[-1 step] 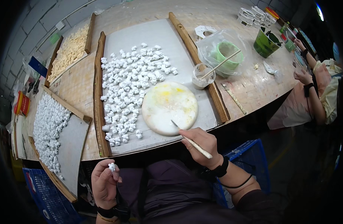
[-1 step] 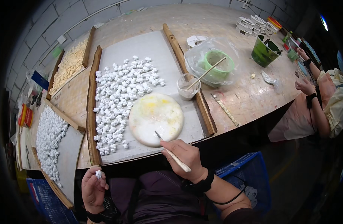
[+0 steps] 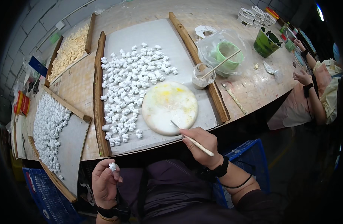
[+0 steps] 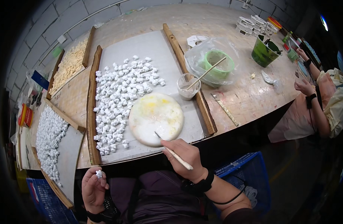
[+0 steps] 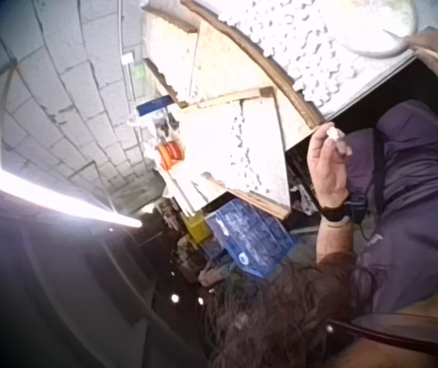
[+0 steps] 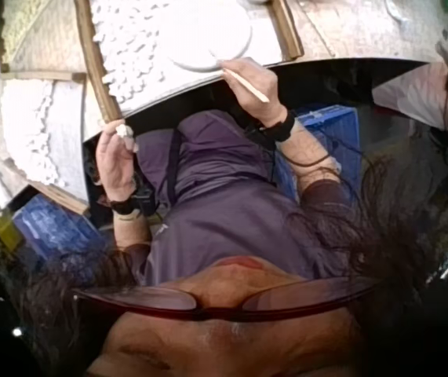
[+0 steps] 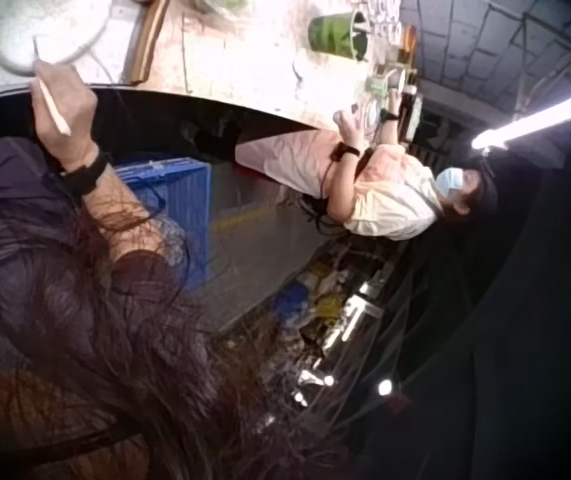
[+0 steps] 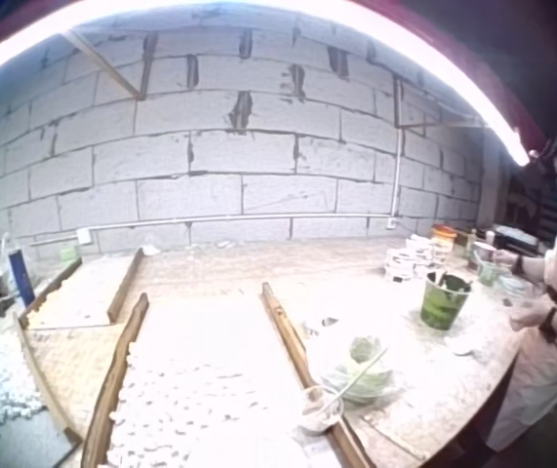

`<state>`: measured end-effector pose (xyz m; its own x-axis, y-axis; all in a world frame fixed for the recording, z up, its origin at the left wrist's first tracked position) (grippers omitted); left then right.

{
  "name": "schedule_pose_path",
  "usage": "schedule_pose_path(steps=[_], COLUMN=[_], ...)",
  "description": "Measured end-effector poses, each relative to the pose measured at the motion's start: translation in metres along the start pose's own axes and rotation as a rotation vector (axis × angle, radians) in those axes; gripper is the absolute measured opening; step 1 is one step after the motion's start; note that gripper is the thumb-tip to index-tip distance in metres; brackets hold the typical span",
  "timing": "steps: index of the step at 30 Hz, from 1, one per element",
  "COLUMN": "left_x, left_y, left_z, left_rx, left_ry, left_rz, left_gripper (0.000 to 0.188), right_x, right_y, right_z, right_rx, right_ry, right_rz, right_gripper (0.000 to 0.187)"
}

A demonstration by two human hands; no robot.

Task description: Deburring and inspecting small white plastic parts using a hand tool on a factory workbench.

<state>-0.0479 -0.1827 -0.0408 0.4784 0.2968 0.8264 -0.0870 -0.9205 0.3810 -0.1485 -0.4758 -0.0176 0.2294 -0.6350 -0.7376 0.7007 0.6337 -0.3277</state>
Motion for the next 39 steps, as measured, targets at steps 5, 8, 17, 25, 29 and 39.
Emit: schedule_pose_path(steps=[5,8,17,25,29,39], left_x=[-0.006,-0.014,-0.022,-0.024,-0.023,-0.026], left_y=[0.011,0.018,0.043,0.043,0.037,0.031], left_z=[-0.003,-0.003,-0.003,-0.003,-0.003,-0.002], left_rx=[-0.023,-0.062,-0.072,-0.067,-0.051,-0.03], left_ry=[-0.016,-0.054,-0.084,-0.092,-0.079,-0.069], left_rz=[-0.003,-0.011,-0.084,-0.089,-0.096,-0.064], left_gripper=[0.029,0.031,0.028,0.027,0.026,0.025], right_x=[0.04,0.048,0.025,-0.017,-0.015,-0.01], right_y=[0.005,0.008,-0.002,0.003,-0.005,0.0], right_z=[-0.03,-0.038,-0.021,-0.02,-0.02,-0.01], right_rx=[0.093,0.155,0.095,-0.094,-0.075,-0.148], right_ry=[0.744,0.873,0.455,-0.267,-0.237,-0.283], right_rz=[0.492,0.65,0.26,-0.375,-0.256,-0.271], right_gripper=[0.023,0.028,0.024,0.038,0.033,0.037])
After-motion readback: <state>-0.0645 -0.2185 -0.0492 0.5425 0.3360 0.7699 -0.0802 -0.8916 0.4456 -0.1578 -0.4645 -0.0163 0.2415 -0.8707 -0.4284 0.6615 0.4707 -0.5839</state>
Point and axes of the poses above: each hand's wrist, its own z-axis towards the middle knuckle, its own y-axis out of the palm, x = y × z, the point moved 7 cm from there along z, towards the middle knuckle, and after that the axes turned 10 degrees about x, right-handed, at the moved point
